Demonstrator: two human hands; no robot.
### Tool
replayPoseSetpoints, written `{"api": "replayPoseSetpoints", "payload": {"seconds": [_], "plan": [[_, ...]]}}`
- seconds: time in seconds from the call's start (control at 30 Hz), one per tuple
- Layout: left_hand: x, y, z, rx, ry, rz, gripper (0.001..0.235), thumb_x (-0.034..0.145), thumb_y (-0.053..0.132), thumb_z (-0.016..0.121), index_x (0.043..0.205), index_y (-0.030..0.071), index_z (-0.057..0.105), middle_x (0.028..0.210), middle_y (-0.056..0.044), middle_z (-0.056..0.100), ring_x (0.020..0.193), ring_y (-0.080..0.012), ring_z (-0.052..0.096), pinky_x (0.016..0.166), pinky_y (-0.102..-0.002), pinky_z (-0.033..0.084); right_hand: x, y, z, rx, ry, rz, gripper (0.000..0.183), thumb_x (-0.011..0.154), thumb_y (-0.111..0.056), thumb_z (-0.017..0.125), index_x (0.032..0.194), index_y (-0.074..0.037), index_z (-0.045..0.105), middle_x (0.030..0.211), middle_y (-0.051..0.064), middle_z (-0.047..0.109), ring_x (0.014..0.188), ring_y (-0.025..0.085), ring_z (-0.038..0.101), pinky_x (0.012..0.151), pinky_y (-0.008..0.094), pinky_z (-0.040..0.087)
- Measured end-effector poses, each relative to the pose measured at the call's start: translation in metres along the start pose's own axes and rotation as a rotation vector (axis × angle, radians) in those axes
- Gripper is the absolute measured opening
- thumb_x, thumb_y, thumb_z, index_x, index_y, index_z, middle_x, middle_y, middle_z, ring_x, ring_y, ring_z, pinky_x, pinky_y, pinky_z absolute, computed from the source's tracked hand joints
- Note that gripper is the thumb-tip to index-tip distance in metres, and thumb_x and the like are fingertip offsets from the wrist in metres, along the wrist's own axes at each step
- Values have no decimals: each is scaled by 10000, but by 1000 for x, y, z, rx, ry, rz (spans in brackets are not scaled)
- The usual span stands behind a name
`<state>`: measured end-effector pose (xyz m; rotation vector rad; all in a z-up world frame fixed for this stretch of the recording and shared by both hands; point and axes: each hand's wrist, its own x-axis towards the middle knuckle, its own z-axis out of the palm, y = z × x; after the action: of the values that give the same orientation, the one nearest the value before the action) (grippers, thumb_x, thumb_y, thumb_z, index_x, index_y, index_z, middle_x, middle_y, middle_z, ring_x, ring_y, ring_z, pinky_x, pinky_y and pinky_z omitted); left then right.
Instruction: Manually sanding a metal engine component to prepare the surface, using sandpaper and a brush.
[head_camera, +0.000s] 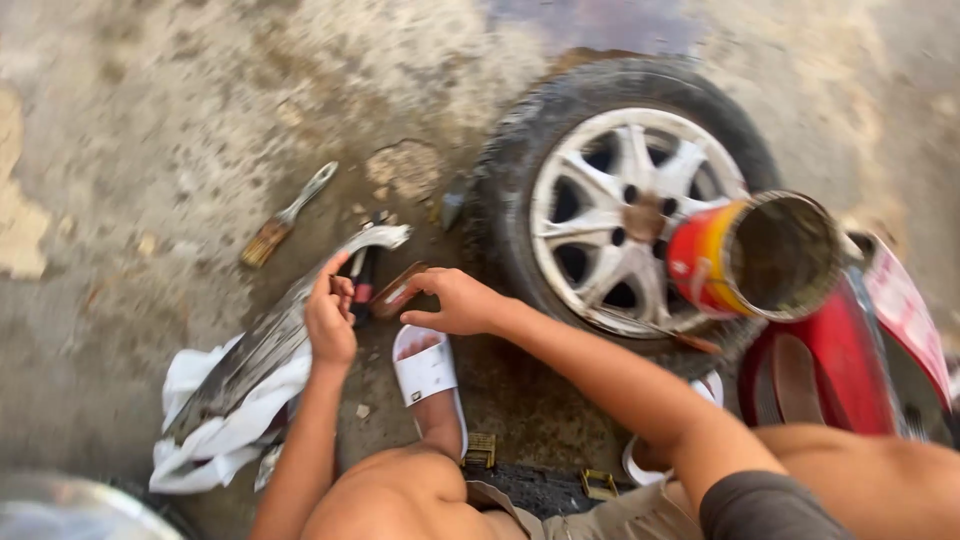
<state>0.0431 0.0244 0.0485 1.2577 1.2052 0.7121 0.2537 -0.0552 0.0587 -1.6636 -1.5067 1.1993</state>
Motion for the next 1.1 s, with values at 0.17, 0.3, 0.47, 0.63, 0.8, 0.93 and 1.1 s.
{"api": "replayPoseSetpoints", "payload": {"seconds": [0.17,0.3,0.47,0.63,0.8,0.93,1.1], "plan": [[3,110,63,178,-246,298,493,979,11,423,1438,81,589,859,-106,557,601,-150,523,487,-250,468,-58,-34,-136,-144,-29,-106,417,854,-463,749,1097,-125,718,1044,150,751,994,372,734,870,506,596],[-33,206,156,51,-510,327,502,1000,-70,572,1479,53,485,1223,-129,663,975,-159,627,851,-279,578,-136,-75,-205,-157,223,-146,483,778,-471,772,1077,-99,698,946,41,740,775,227,682,709,348,568],[-88,273,299,41,-695,390,472,946,28,734,1390,54,575,1066,-78,709,926,-102,671,825,-178,548,-245,-86,-271,224,665,-239,97,851,-53,759,877,-56,666,688,-13,689,541,64,622,479,223,504],[-145,272,426,-80,-919,179,262,927,130,772,1154,18,707,986,-66,757,793,-83,712,715,-160,621,-358,-28,-334,125,898,-192,313,772,-103,867,690,-69,566,616,-14,608,520,77,536,459,221,477],[-209,241,521,-55,-1136,107,192,986,143,703,1138,29,730,923,-22,727,772,-79,680,734,-233,656,-522,25,-375,228,695,227,211,934,-314,717,931,-105,742,766,7,752,707,71,737,610,196,596],[-244,199,574,128,-1211,26,288,1036,145,565,1291,52,662,1066,-59,749,883,-120,710,753,-257,632,-652,194,-365,383,1266,706,419,940,-438,667,1133,-71,726,974,79,746,771,121,717,627,230,589],[-254,86,634,152,-1286,-46,278,1080,166,502,1291,81,662,1005,-142,766,825,-223,750,676,-391,675,-791,480,-228,505,1423,1072,590,960,-580,790,999,5,727,830,266,715,628,281,740,502,417,635]]}}
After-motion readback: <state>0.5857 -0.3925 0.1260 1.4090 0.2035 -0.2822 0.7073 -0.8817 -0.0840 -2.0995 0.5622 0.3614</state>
